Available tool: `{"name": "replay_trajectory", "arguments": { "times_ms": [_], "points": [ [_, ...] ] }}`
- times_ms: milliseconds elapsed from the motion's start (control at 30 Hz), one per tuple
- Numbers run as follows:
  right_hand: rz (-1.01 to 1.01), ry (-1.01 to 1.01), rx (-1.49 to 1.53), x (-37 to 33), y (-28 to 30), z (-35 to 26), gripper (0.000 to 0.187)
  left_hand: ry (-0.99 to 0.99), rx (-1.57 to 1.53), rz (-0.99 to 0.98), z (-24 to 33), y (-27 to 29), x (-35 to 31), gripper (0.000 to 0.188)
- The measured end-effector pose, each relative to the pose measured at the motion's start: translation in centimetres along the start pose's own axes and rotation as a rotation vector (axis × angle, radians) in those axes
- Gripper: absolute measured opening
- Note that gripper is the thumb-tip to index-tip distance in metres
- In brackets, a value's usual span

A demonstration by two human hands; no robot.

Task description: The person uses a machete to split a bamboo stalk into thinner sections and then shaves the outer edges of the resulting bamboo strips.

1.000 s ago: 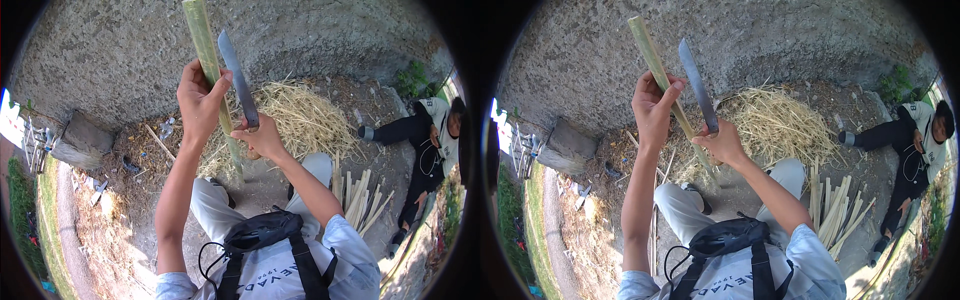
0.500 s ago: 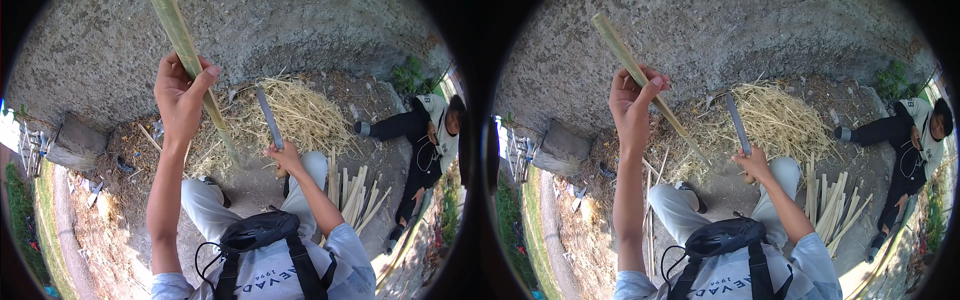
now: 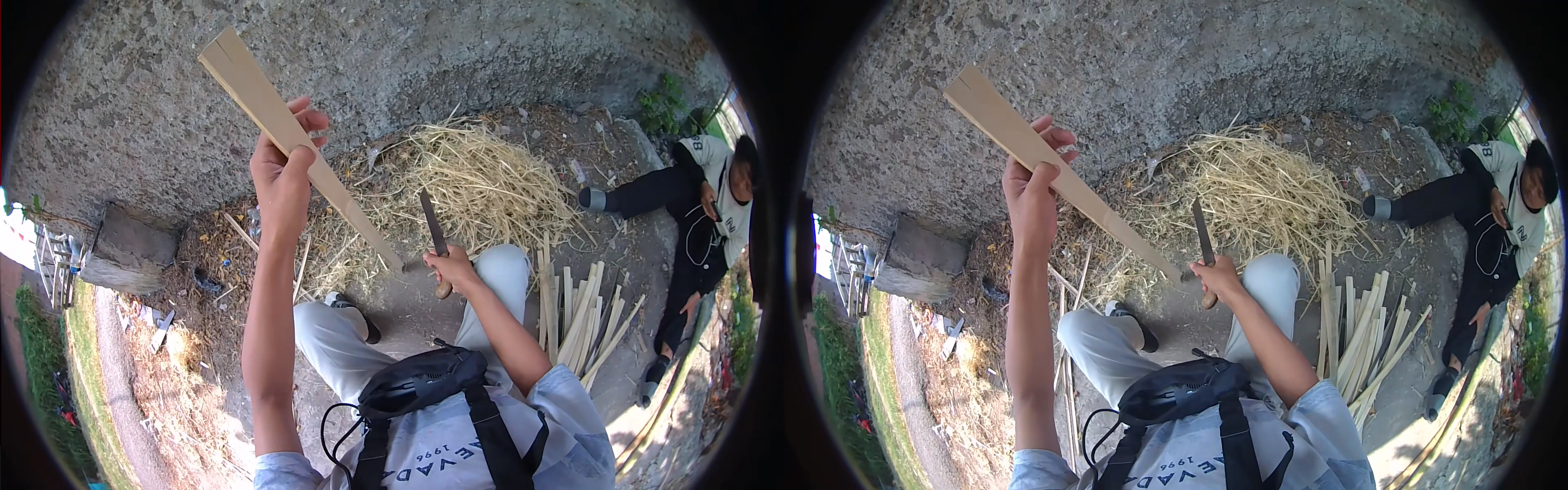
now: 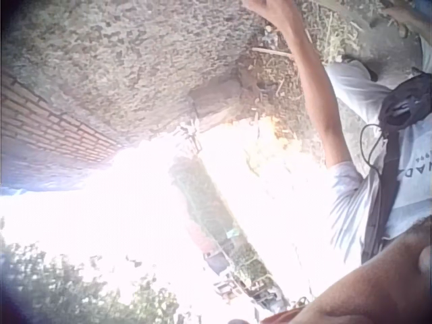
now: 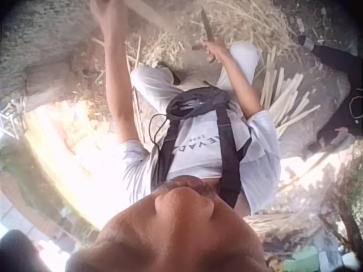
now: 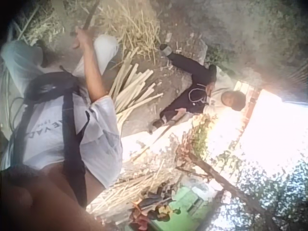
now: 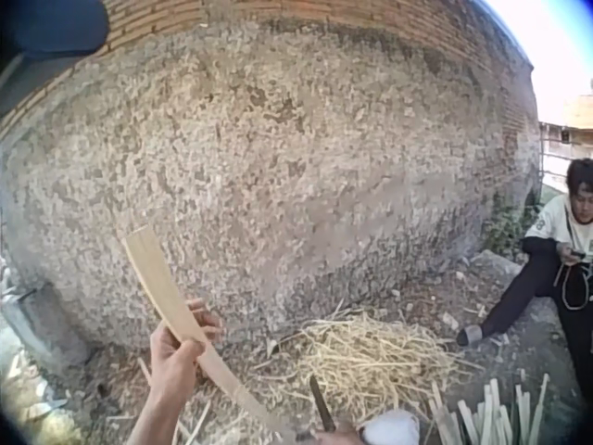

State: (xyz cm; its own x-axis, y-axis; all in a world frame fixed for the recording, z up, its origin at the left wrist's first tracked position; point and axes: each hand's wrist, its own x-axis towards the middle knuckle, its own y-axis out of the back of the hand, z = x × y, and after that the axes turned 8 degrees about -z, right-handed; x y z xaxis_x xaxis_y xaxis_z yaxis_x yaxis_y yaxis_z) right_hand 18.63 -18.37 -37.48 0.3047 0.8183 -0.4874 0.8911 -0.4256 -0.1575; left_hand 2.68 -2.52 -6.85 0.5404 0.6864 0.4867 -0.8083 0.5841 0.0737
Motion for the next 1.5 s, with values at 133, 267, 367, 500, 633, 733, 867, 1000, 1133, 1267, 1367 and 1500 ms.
{"name": "replay_trajectory", "arguments": {
  "times_ms": [133,267,367,500,633,733,867,1000,1133,1267,1367,1500],
  "points": [
    [0.010,0.014,0.022,-0.3,0.1,-0.3,0.021,-0.049,-0.085,0.021,0.4,0.5,0.6,0.050],
    [0.012,0.008,0.010,-0.3,0.2,-0.2,0.020,-0.090,-0.089,0.010,1.8,1.5,1.6,0.044],
    [0.013,-0.001,-0.051,-0.2,0.3,0.0,0.021,-0.137,-0.157,0.018,2.4,1.9,2.2,0.044],
    [0.032,-0.014,0.001,0.0,0.3,0.3,0.016,-0.192,-0.167,0.045,2.6,2.0,2.4,0.048],
    [0.002,-0.015,0.005,0.2,0.5,0.5,0.013,-0.247,-0.187,0.070,2.5,2.3,2.5,0.069],
    [-0.050,-0.065,0.052,0.1,0.8,0.5,0.014,-0.266,-0.328,0.043,3.1,3.3,2.8,0.077],
    [-0.108,-0.142,0.177,0.0,0.8,0.4,0.017,-0.189,-0.621,-0.259,4.8,5.6,4.2,0.074],
    [-0.103,-0.125,0.101,-0.3,0.5,0.1,0.017,-0.022,-0.309,0.096,5.8,6.2,5.1,0.056],
    [-0.101,-0.064,-0.007,-0.7,0.4,-0.2,0.024,-0.088,-0.359,-0.026,7.2,4.8,4.8,0.028],
    [-0.070,-0.033,0.004,-1.4,0.3,-1.5,0.026,0.006,-0.308,0.195,8.8,3.5,5.5,0.022],
    [-0.070,-0.039,0.012,-2.6,-0.5,-4.5,0.031,0.044,-0.271,0.337,9.3,3.1,6.9,0.023],
    [-0.086,0.083,-0.084,-5.7,-3.0,-12.6,0.039,-0.051,-0.225,0.525,8.6,2.6,8.6,0.027]
  ]
}}
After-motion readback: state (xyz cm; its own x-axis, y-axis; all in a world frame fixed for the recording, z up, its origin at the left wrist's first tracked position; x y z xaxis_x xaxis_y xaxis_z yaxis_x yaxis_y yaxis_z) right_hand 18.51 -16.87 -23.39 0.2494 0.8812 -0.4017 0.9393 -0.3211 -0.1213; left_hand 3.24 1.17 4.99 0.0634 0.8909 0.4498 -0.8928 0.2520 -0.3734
